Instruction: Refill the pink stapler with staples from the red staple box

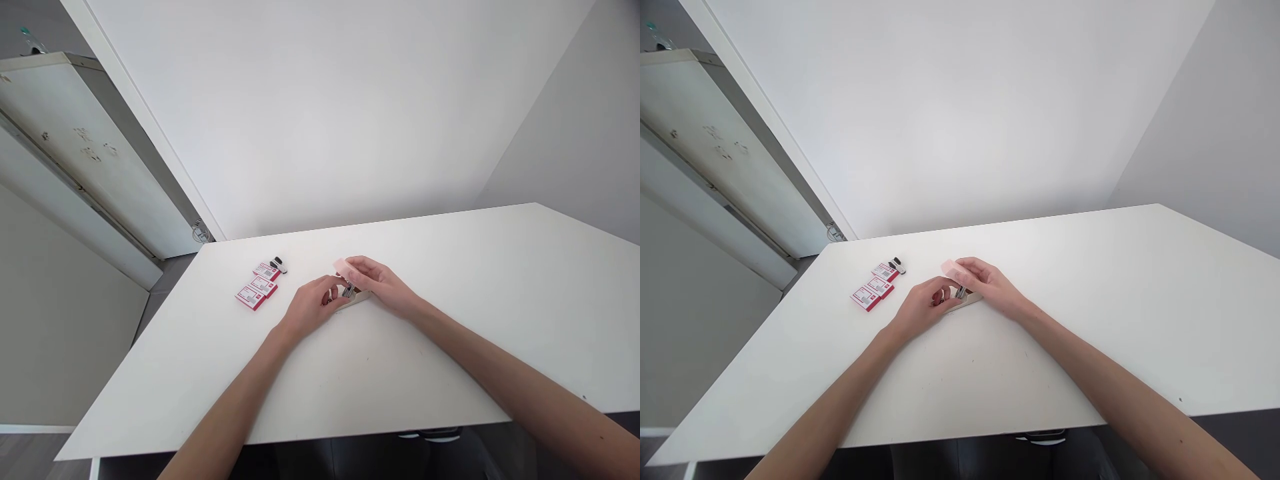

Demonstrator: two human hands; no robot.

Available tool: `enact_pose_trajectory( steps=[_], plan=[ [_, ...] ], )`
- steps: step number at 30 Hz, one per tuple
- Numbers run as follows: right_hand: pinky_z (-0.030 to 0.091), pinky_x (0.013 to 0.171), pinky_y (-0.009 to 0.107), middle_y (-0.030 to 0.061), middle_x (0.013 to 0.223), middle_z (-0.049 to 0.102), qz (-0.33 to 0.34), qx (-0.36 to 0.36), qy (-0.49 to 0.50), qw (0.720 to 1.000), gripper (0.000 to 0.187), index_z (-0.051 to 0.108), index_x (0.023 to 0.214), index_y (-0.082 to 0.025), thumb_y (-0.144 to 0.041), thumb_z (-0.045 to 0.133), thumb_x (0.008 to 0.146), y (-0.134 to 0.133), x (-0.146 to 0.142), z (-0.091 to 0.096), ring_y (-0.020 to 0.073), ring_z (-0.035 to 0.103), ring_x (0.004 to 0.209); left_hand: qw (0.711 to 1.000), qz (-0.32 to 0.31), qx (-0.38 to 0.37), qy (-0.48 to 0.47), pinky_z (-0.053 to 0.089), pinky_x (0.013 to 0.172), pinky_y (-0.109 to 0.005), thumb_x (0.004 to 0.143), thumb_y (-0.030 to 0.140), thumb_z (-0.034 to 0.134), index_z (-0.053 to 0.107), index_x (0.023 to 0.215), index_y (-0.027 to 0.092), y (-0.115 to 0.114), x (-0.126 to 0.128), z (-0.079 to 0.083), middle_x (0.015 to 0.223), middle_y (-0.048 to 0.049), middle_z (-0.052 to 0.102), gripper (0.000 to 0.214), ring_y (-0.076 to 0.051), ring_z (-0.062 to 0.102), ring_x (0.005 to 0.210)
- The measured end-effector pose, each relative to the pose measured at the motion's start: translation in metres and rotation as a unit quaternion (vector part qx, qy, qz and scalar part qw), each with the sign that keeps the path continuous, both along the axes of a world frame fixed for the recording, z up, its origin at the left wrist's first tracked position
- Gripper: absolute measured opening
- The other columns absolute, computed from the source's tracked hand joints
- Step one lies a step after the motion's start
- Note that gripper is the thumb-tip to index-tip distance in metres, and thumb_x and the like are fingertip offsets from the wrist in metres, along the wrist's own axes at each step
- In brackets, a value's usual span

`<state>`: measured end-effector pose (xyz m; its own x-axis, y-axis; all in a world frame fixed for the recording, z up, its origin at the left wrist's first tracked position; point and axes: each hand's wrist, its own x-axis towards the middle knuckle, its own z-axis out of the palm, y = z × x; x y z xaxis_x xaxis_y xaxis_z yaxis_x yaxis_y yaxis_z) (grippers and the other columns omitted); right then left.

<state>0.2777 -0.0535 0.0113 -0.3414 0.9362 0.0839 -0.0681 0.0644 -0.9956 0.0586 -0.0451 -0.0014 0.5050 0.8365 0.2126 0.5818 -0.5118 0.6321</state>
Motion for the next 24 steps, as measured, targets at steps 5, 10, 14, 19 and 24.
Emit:
enact_pose_trajectory(
  steps=[5, 10, 14, 19, 24],
  plan=[
    [0.053, 0.09, 0.039, 0.006, 0.124, 0.073, 0.014, 0.003, 0.016, 1.0, 0.046, 0.072, 0.121, -0.03, -0.066, 0.072, 0.092, -0.0002, 0.0001, -0.0004, 0.0247, 0.066, 0.105, 1.0, -0.011, 0.004, 0.009, 0.045, 0.067, -0.029, 0.101, 0.043, 0.061, 0.073, 0.112, 0.029, -0.0003, 0.0001, 0.0016, 0.092, 0.0008, 0.066, 0.022, -0.014, 0.054, 0.071],
    [0.051, 0.092, 0.039, 0.0054, 0.123, 0.072, 0.022, 0.015, 0.022, 0.999, 0.045, 0.072, 0.121, -0.03, -0.065, 0.071, 0.093, 0.0018, 0.0012, -0.0027, 0.0238, 0.065, 0.105, 1.0, -0.006, -0.009, 0.011, 0.042, 0.067, -0.028, 0.1, 0.042, 0.062, 0.069, 0.105, 0.027, 0.0001, 0.0005, 0.0028, 0.091, 0.0019, 0.066, 0.017, -0.013, 0.051, 0.069],
    [0.051, 0.091, 0.039, 0.0057, 0.121, 0.072, 0.022, 0.014, 0.022, 0.999, 0.044, 0.072, 0.12, -0.029, -0.064, 0.072, 0.093, 0.0023, 0.001, -0.0022, 0.0233, 0.065, 0.103, 1.0, -0.002, -0.016, 0.006, 0.042, 0.067, -0.029, 0.099, 0.043, 0.063, 0.066, 0.103, 0.026, 0.0003, 0.0006, 0.0022, 0.09, 0.0026, 0.066, 0.018, -0.013, 0.051, 0.068],
    [0.05, 0.09, 0.038, 0.0044, 0.117, 0.072, 0.026, 0.006, 0.024, 0.999, 0.04, 0.072, 0.12, -0.03, -0.062, 0.072, 0.095, 0.0026, 0.0008, -0.002, 0.0222, 0.064, 0.101, 1.0, 0.004, -0.019, 0.004, 0.041, 0.067, -0.029, 0.099, 0.044, 0.064, 0.066, 0.102, 0.025, 0.0003, 0.0005, 0.0007, 0.089, 0.0028, 0.066, 0.019, -0.013, 0.051, 0.068],
    [0.051, 0.093, 0.039, 0.0046, 0.12, 0.071, 0.036, 0.01, 0.032, 0.999, 0.039, 0.071, 0.12, -0.03, -0.06, 0.072, 0.095, 0.0031, 0.0018, -0.003, 0.0233, 0.065, 0.106, 1.0, -0.014, -0.003, 0.006, 0.042, 0.069, -0.029, 0.102, 0.042, 0.06, 0.07, 0.113, 0.029, 0.0009, -0.0004, -0.0009, 0.093, 0.0016, 0.065, 0.02, -0.013, 0.052, 0.07]
  ],
)
